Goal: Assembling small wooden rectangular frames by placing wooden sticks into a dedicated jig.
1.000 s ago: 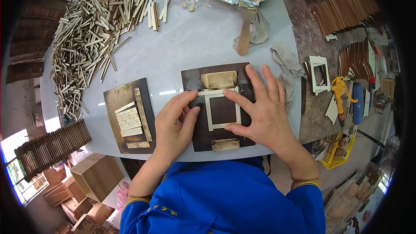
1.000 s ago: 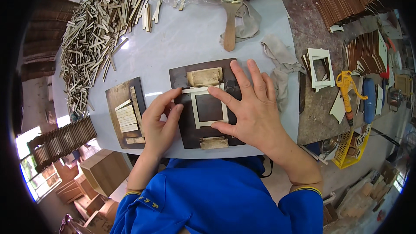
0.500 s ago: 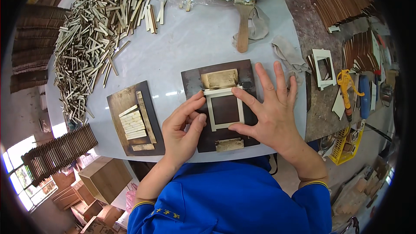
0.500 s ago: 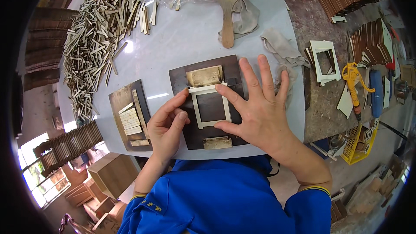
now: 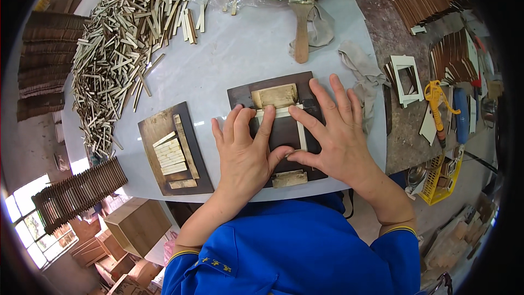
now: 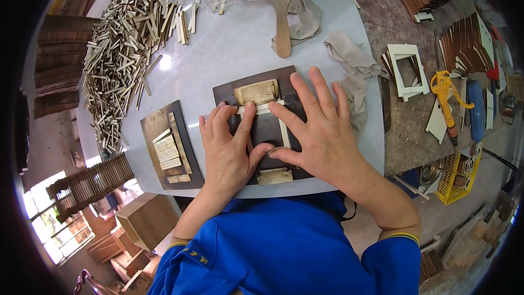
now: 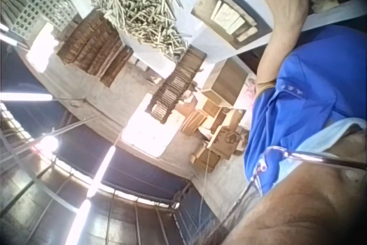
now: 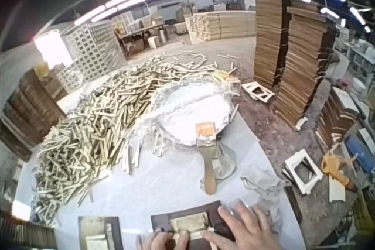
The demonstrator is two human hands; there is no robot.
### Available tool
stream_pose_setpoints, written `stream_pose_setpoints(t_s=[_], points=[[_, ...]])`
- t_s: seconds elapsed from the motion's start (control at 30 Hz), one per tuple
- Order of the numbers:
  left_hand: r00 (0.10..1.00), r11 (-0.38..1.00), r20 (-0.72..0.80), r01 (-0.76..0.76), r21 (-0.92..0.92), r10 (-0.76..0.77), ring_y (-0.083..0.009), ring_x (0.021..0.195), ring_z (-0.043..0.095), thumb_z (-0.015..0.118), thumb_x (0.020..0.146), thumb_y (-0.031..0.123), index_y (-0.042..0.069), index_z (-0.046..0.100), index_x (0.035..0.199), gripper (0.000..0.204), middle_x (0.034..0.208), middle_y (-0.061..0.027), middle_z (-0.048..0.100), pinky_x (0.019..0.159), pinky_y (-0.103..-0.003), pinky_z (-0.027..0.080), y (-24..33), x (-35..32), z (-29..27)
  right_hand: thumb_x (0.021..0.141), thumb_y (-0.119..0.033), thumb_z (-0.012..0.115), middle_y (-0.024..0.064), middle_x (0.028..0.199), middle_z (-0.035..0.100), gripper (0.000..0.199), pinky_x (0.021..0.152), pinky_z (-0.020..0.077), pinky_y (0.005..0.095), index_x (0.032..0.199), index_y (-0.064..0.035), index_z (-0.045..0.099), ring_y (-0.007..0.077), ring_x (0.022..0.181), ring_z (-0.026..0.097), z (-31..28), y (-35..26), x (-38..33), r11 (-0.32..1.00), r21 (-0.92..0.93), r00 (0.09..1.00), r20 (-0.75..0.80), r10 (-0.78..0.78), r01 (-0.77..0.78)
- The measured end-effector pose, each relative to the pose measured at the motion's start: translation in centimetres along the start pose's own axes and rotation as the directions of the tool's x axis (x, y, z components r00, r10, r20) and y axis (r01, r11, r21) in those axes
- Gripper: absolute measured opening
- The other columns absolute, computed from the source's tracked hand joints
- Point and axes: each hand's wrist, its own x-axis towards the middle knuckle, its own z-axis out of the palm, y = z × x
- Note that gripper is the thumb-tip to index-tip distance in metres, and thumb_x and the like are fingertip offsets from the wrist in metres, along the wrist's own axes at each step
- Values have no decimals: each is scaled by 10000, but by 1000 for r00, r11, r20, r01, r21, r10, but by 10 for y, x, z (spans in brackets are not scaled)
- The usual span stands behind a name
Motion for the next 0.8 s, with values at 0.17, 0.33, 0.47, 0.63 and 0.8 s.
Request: stream_pose_setpoints(t_s=[0.17, 0.33, 0.47, 0.63, 0.8], points=[[1000, 998, 15, -9, 70, 8, -427, 1421, 376, 671, 941, 549, 137, 564, 1510, 710, 1378, -184, 449, 1099, -764, 236, 1, -1, 3, 701, -471, 880, 192, 1672, 333, 808, 1221, 196, 628, 1409, -165, 639, 430, 1587, 180, 0, 0, 0, 1000, 5, 1000, -18, -18, 19], [1000, 1000, -7, -14, 20, 14, -439, 1445, 366, 695, 948, 489, 124, 561, 1508, 682, 1402, -188, 445, 1111, -778, 218, -3, -2, 5, 695, -449, 889, 174, 1675, 341, 829, 1229, 204, 610, 1417, -141, 624, 418, 1588, 193, 1, -5, 0, 999, 30, 999, -17, -34, 34], [997, 994, -79, 0, -109, -8, -433, 1447, 392, 730, 944, 386, 100, 586, 1472, 617, 1416, -182, 476, 1142, -760, 212, -7, -18, 0, 718, -419, 883, 170, 1658, 373, 773, 1227, 219, 603, 1389, -121, 640, 415, 1581, 219, -2, -12, -12, 995, 71, 997, -23, -70, 71], [992, 972, -116, -66, -226, 40, -401, 1430, 462, 760, 924, 228, 74, 641, 1385, 500, 1398, -159, 563, 1189, -717, 217, -8, -46, -6, 769, -362, 860, 166, 1598, 462, 618, 1214, 263, 594, 1296, -92, 684, 409, 1556, 288, 1, -17, -34, 980, 113, 986, -52, -160, 165], [983, 954, -142, -152, -258, 118, -359, 1386, 544, 764, 904, 128, 68, 685, 1298, 406, 1329, -123, 653, 1224, -671, 227, -6, -61, -2, 810, -300, 832, 158, 1507, 562, 451, 1190, 324, 575, 1173, -59, 716, 399, 1512, 381, 10, -22, -46, 966, 108, 970, -89, -227, 236]])
